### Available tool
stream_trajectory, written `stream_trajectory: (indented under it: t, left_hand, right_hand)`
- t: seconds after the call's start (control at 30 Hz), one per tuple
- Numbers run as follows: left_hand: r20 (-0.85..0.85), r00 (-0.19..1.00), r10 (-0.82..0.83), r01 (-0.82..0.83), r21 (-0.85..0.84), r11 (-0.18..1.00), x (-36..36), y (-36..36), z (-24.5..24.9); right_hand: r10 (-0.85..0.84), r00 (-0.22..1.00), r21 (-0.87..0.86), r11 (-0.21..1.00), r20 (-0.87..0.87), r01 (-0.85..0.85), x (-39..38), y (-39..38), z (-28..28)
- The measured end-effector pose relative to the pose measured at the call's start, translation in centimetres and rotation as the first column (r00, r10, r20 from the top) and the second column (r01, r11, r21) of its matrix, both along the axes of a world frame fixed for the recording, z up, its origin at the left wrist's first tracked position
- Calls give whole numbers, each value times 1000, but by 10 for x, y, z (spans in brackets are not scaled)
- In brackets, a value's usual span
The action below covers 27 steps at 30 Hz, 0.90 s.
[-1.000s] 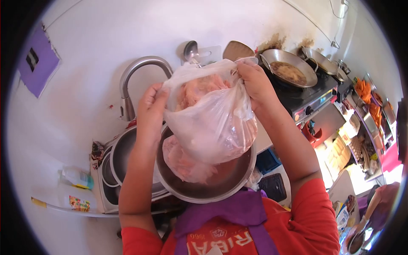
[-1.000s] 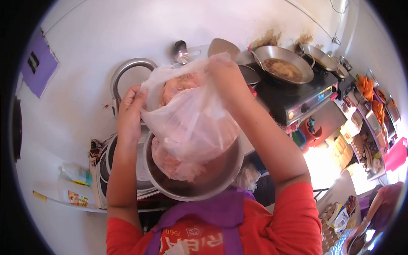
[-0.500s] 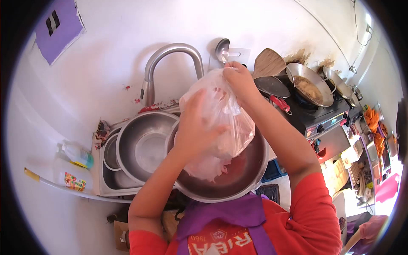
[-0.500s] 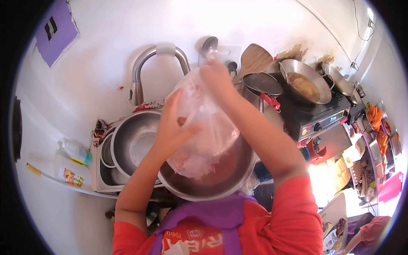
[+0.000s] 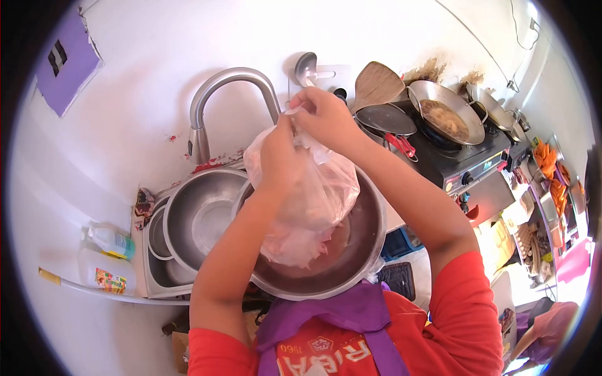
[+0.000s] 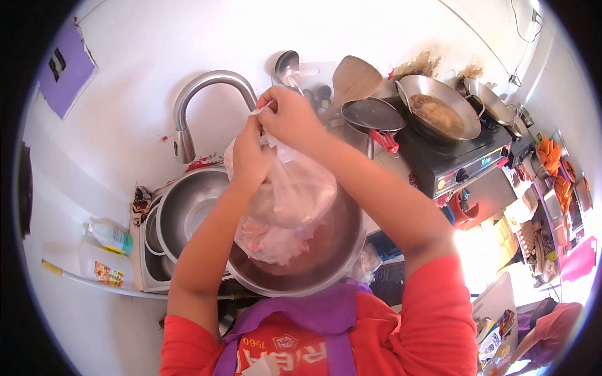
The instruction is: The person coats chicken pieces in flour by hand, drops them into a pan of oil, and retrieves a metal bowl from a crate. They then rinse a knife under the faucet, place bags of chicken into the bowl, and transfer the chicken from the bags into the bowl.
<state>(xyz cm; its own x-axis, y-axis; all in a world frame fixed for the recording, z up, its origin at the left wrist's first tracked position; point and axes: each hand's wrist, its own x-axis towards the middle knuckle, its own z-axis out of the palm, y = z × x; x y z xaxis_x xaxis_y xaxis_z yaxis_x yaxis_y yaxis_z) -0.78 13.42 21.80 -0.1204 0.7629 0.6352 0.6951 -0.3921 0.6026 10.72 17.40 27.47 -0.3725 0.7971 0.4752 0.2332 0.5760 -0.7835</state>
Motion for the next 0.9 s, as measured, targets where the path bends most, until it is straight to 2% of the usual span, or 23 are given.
stream_trajectory:
  t: [0.07, 0.17, 0.23, 0.3, 0.33, 0.37, 0.4, 0.43, 0.47, 0.53, 0.57, 0.63, 0.67, 0.7, 0.77, 0.83, 0.9]
  left_hand:
    - [-27, 1000, 15, -16, -53, 998, -4, 5, 2]
    - [315, 939, -137, 155, -34, 987, -11, 25, -9]
    - [236, 971, -37, 51, -53, 997, -7, 19, 1]
    - [100, 995, -27, 36, -98, 995, -1, 9, 15]
    - [35, 999, 1, 4, -123, 992, 6, -4, 30]
    - [-58, 998, -8, 6, -32, 999, 4, -1, 25]
    - [-162, 986, 27, -22, 29, 999, 3, -8, 31]
    - [-224, 974, 44, -33, 54, 998, 2, -9, 28]
    - [-283, 958, 56, -36, 77, 996, -1, -11, 27]
    - [-148, 989, 23, -7, 105, 994, -10, -23, 27]
    - [-75, 997, -17, 25, 119, 993, -12, -27, 26]
    - [128, 980, -150, 116, 242, 963, -26, -39, 18]
    - [119, 989, -88, 61, 213, 975, -36, -54, 17]
    - [106, 994, -22, 3, 182, 983, -51, -72, 14]
    - [-97, 975, 201, -189, 119, 975, -88, -94, -6]
    - [30, 958, 284, -284, -2, 959, -111, -118, -38]
    - [97, 930, 354, -348, -74, 934, -122, -138, -74]
  right_hand:
    - [4, 1000, -61, 998, -8, -4, 10, -9, -4]
    - [29, 997, 332, 942, 72, -52, 31, -19, -42]
    - [108, 956, 164, 974, 273, -157, 36, -26, -55]
    - [93, 961, -13, 996, 262, -93, 21, -22, -61]
    - [72, 967, 28, 996, 243, -81, 13, -17, -67]
    - [9, 997, -29, 1000, 82, -6, 3, -11, -78]
    - [-48, 998, 11, 999, -29, 48, -3, -6, -84]
    - [11, 985, 17, 1000, -174, -8, -8, -6, -86]
    - [22, 975, 25, 1000, -220, -17, -13, -4, -89]
    - [25, 952, 42, 999, -304, -13, -16, 10, -100]
    - [150, 945, 9, 988, -292, -154, -10, 29, -111]
    - [-18, 976, -222, 975, -218, -31, -10, 16, -93]
    - [-104, 980, -330, 943, -171, 42, -13, 11, -86]
    - [-72, 977, -235, 972, -199, 24, -14, 16, -88]
    - [-160, 974, -302, 947, -158, 106, -15, 15, -87]
    - [-199, 976, -407, 902, -94, 145, -16, 10, -78]
    - [-214, 969, -461, 877, -126, 134, -15, 16, -84]
